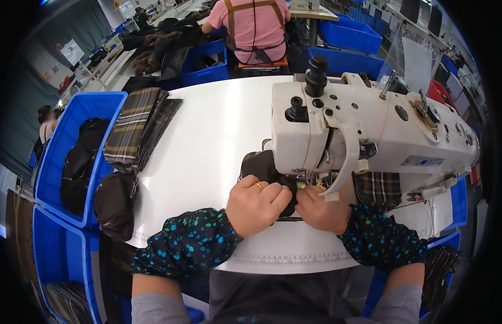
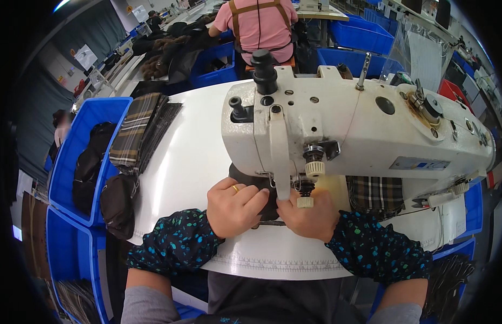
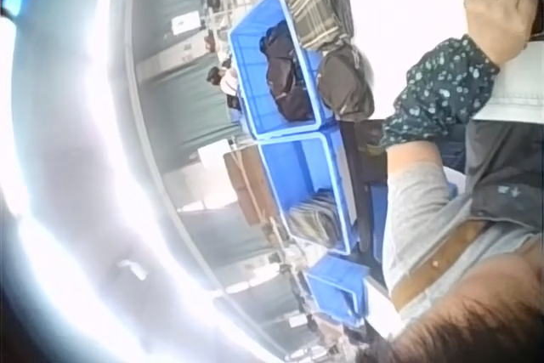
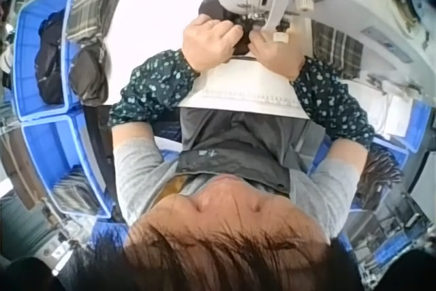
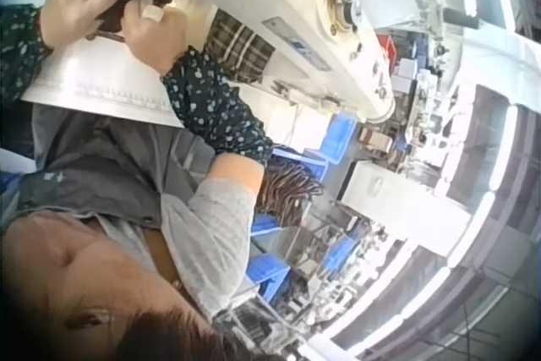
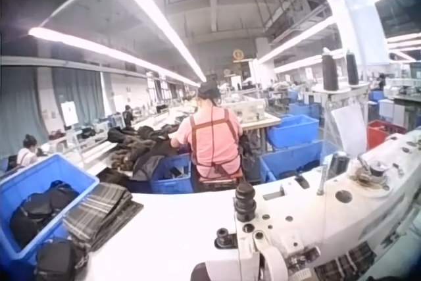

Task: Sewing fabric pieces to construct a plaid pouch using an industrial sewing machine.

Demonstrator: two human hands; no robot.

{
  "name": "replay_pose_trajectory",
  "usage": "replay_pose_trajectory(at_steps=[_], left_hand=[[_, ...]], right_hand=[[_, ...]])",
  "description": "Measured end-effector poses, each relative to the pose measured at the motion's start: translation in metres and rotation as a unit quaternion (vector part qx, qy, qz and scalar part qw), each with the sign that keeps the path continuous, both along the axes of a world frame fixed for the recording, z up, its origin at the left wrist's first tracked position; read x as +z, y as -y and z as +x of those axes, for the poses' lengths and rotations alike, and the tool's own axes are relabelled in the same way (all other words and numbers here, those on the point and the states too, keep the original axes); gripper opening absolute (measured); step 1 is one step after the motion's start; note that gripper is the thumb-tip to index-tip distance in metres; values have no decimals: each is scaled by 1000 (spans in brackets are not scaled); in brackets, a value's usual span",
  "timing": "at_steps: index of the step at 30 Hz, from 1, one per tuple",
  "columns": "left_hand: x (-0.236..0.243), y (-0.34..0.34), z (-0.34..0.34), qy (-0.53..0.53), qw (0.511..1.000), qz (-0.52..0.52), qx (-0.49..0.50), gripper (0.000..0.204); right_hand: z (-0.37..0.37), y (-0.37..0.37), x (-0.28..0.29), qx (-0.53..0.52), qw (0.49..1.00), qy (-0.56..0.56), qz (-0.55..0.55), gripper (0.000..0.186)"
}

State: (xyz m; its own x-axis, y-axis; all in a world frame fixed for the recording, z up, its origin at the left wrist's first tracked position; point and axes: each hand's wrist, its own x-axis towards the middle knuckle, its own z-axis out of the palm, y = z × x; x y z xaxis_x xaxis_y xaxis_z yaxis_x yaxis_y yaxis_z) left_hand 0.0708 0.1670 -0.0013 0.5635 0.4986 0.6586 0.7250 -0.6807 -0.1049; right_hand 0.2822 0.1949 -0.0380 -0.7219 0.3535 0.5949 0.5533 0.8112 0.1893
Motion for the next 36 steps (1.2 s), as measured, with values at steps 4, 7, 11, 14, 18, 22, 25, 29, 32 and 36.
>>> replay_pose_trajectory(at_steps=[4,7,11,14,18,22,25,29,32,36], left_hand=[[-2,-2,1,-4,999,-39,3,19],[11,-3,-2,-21,994,-108,-7,26],[38,4,-4,62,969,-240,-17,28],[30,4,-6,145,944,-293,-43,29],[25,1,-5,155,927,-332,-77,27],[19,-3,-5,148,934,-312,-89,24],[16,-8,-6,128,927,-345,-72,22],[7,-15,-11,169,895,-405,-83,17],[6,-17,-15,185,886,-413,-100,15],[13,-19,-18,150,860,-477,-99,16]], right_hand=[[5,-10,4,-16,936,193,294,20],[9,-2,7,34,991,116,52,8],[8,-4,16,36,996,62,45,9],[8,-5,9,23,999,26,-26,10],[6,-7,10,56,998,13,10,10],[5,-6,0,63,997,-18,-30,11],[6,-1,3,58,996,-24,-71,12],[4,-1,7,52,995,-35,-84,14],[7,6,3,31,992,-42,-116,14],[5,26,2,23,986,-26,-166,10]])
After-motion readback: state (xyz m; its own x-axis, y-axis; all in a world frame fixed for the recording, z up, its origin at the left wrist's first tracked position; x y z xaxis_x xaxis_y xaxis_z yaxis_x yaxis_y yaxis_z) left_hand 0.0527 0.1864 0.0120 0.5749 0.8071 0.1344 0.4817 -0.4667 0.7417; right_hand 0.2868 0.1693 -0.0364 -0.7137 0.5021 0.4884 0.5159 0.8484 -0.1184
